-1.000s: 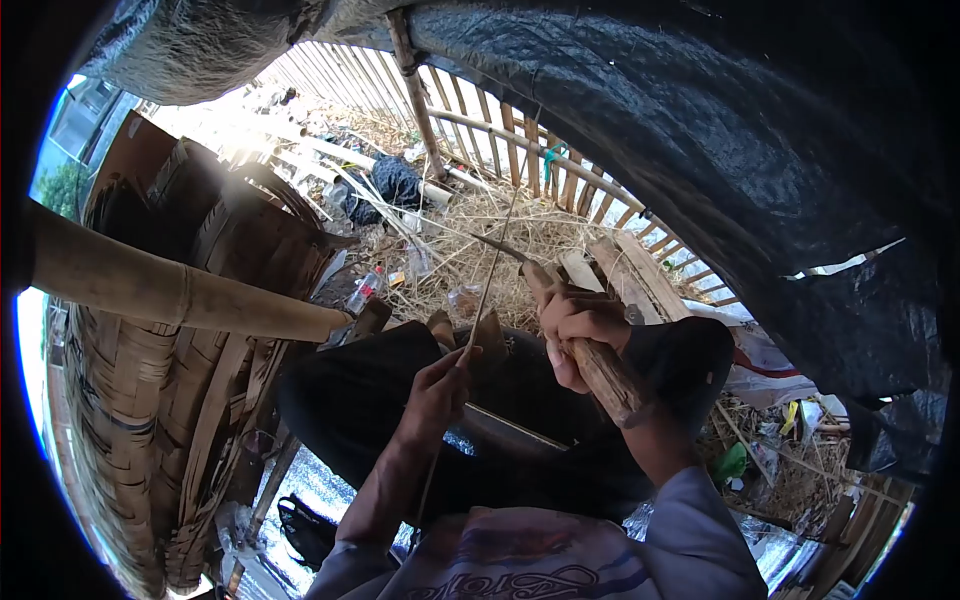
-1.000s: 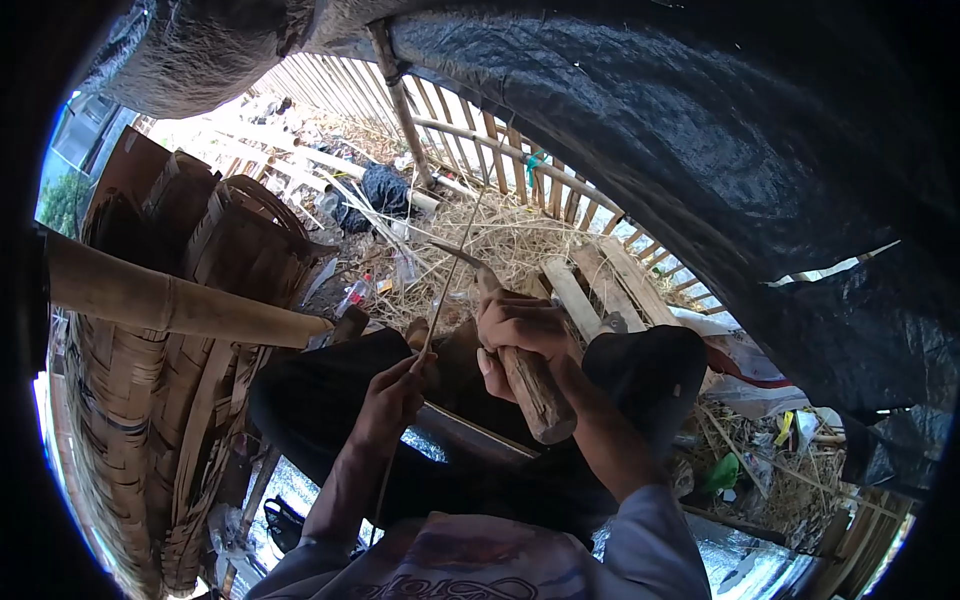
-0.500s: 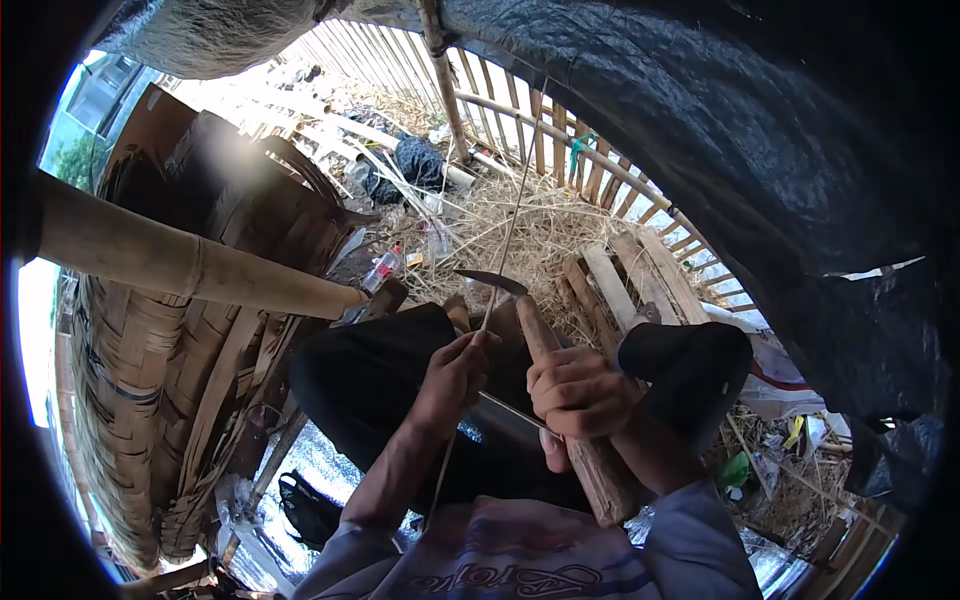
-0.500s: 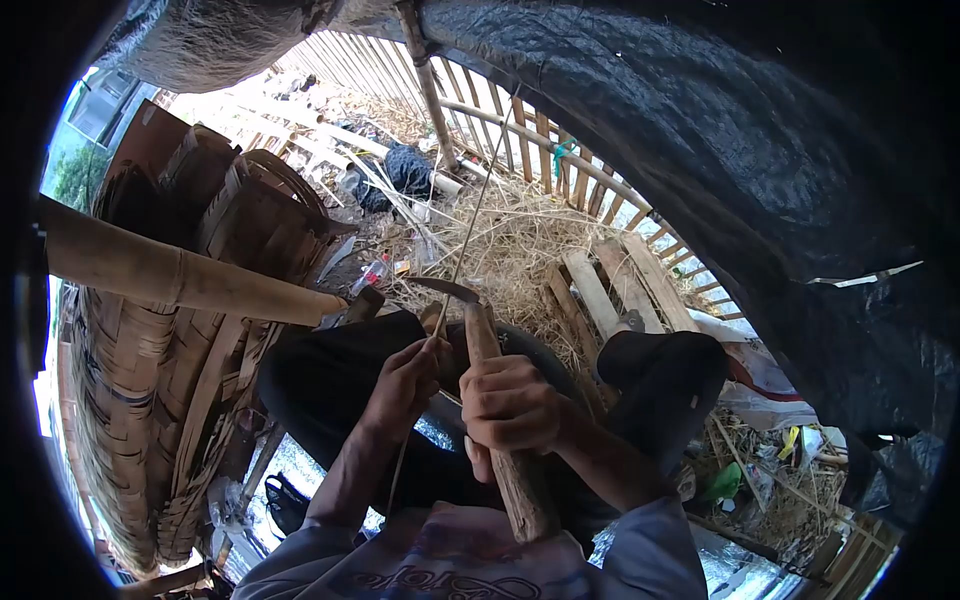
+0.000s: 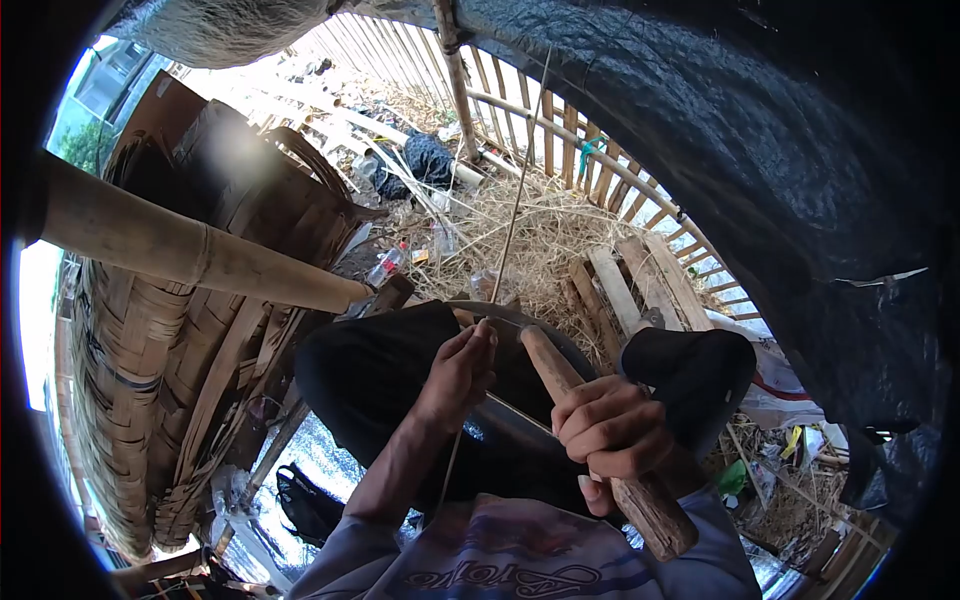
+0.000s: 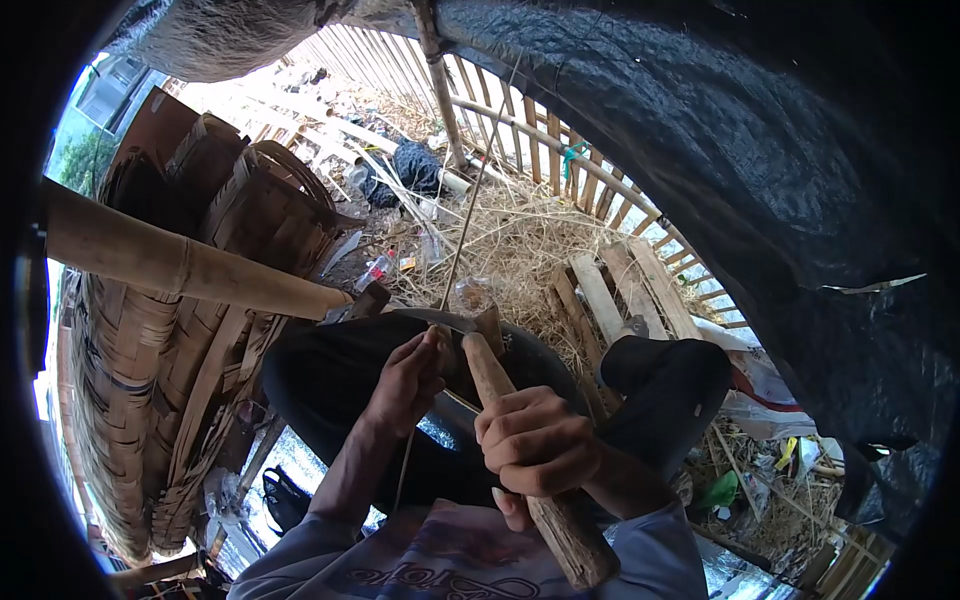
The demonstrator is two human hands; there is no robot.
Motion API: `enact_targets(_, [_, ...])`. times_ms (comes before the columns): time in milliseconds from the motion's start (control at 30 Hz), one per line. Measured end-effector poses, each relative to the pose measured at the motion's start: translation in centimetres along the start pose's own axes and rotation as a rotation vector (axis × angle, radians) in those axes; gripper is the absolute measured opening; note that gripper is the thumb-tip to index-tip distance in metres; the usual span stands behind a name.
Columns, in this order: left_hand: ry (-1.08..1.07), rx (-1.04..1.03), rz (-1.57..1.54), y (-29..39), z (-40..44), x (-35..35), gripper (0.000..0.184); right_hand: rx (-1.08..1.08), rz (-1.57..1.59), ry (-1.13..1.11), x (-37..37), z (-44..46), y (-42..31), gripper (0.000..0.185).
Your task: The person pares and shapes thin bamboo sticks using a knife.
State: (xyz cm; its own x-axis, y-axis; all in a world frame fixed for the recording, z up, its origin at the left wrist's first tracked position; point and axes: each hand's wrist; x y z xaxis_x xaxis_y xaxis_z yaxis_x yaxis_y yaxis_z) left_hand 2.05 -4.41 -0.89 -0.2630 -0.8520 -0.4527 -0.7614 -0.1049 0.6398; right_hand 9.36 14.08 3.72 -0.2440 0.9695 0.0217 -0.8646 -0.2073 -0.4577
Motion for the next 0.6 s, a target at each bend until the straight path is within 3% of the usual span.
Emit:
enact_targets(67, [0.001,-0.075,-0.048,-0.4,0.6,0.1,0.021,0.033,0.005,0.001,0.0,-0.3,0.4,0.017])
enact_targets(600, [0.059,-0.031,-0.089,0.0,0.4,-0.2,0.020,0.064,-0.110,-0.062,-1.6,-0.9,1.6,0.028])
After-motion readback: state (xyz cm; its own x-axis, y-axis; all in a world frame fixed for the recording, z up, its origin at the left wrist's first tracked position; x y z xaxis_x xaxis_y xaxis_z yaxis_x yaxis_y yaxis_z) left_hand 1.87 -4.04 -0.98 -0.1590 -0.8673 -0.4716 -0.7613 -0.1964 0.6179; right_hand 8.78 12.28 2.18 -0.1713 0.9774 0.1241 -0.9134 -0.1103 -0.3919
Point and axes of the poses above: each hand's wrist, its own z-axis towards the middle knuckle, its own x-axis out of the back of the hand, y = z × x, and after that the axes turned 3 degrees about -y, right-handed
